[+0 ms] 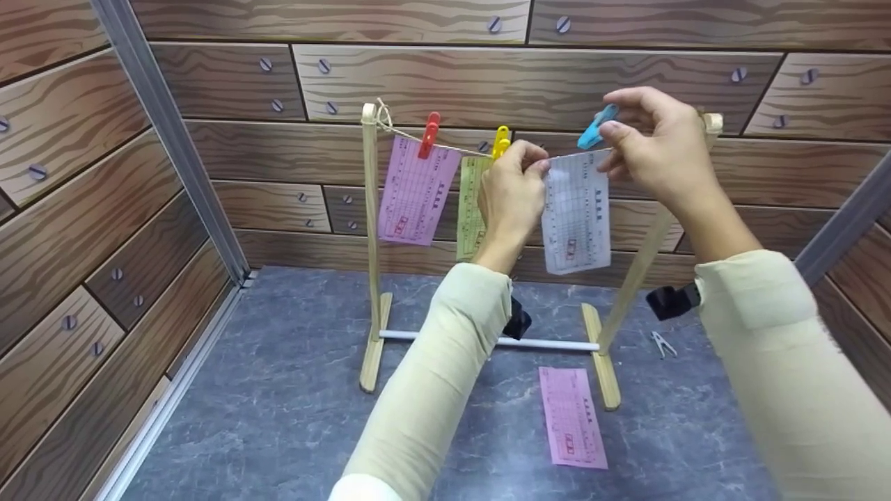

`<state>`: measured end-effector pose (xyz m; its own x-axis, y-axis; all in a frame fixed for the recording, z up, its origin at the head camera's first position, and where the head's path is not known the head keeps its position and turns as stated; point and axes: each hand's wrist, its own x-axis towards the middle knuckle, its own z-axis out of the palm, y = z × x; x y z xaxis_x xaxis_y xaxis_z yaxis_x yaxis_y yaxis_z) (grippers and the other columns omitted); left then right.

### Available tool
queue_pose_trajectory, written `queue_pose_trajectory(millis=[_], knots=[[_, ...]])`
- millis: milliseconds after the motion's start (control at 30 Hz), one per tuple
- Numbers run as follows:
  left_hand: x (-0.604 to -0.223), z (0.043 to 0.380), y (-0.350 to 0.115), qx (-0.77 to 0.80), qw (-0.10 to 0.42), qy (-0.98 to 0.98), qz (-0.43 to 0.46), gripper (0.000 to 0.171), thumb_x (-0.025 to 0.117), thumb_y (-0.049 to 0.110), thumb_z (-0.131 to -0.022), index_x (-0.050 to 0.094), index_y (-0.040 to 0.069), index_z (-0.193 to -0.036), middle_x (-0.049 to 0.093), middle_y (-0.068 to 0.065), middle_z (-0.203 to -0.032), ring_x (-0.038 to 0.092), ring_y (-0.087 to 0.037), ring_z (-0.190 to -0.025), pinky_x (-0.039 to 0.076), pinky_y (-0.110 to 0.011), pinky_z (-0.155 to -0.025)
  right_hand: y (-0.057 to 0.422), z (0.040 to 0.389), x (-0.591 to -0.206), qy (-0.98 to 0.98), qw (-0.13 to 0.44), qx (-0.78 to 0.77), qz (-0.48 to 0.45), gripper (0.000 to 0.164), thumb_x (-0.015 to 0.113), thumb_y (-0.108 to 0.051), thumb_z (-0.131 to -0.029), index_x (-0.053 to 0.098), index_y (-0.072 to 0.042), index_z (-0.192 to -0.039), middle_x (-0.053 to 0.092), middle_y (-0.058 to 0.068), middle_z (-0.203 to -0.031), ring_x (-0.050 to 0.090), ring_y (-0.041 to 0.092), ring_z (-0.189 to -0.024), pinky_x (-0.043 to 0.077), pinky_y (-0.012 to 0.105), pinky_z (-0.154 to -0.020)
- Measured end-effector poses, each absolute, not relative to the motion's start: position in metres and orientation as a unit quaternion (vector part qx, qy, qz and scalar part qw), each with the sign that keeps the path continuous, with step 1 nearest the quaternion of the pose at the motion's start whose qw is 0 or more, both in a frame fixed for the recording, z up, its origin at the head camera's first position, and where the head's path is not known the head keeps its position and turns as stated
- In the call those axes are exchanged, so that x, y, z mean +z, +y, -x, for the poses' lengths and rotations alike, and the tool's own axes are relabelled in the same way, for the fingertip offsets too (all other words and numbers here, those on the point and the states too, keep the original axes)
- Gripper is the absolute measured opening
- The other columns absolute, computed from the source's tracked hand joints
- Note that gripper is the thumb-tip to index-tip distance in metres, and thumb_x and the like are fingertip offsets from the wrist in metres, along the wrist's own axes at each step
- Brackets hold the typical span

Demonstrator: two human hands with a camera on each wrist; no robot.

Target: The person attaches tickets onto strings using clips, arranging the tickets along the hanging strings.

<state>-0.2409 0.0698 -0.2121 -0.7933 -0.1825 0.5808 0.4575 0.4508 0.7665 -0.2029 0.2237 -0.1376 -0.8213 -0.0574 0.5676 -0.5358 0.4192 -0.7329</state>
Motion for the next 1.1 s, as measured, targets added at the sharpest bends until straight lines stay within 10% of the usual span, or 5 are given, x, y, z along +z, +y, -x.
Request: queue_pose_trajectory(millis=[267,700,967,1100], knots=[[-0.211,0.240,0.070,-0.511,0.296,-0.802,0.090,0.004,0.073,0.020,-0.093,0.070,0.019,-0.092,0.071,0.009,-0.086,0.061,-0.009,-0.072,0.044,-0.028,-0.064,0.218,0.205,-0.134,-0.845,0.232,0.441,-0.193,0.022,0.062,0.004,-0.097,0.064,0.004,-0.118,0.068,0.008,-0.093,0.061,0.008,-0.049,0.053,0.022,-0.048],[-0.209,0.240,0.069,-0.512,0.291,-0.801,0.105,0.004,0.071,0.019,-0.095,0.069,0.018,-0.091,0.069,0.010,-0.084,0.061,-0.008,-0.073,0.045,-0.027,-0.065,0.207,0.221,-0.139,-0.860,0.385,0.266,-0.201,0.005,0.076,0.001,-0.086,0.073,0.002,-0.083,0.075,0.012,-0.082,0.049,-0.015,-0.064,0.039,0.010,-0.064],[-0.209,0.241,0.068,-0.496,0.286,-0.812,0.110,0.005,0.072,0.020,-0.094,0.069,0.019,-0.090,0.069,0.009,-0.082,0.060,-0.010,-0.073,0.044,-0.028,-0.065,0.209,0.219,-0.138,-0.912,0.264,0.246,-0.197,0.013,0.068,0.001,-0.093,0.069,0.003,-0.105,0.073,0.018,-0.100,0.069,0.029,-0.086,0.046,0.015,-0.068],[-0.212,0.241,0.066,-0.493,0.281,-0.816,0.108,0.005,0.071,0.020,-0.095,0.069,0.019,-0.090,0.068,0.010,-0.083,0.060,-0.010,-0.073,0.044,-0.028,-0.066,0.209,0.213,-0.134,-0.932,0.163,0.270,-0.178,0.029,0.064,-0.005,-0.098,0.062,0.001,-0.127,0.067,0.024,-0.115,0.067,0.029,-0.076,0.053,0.022,-0.057]])
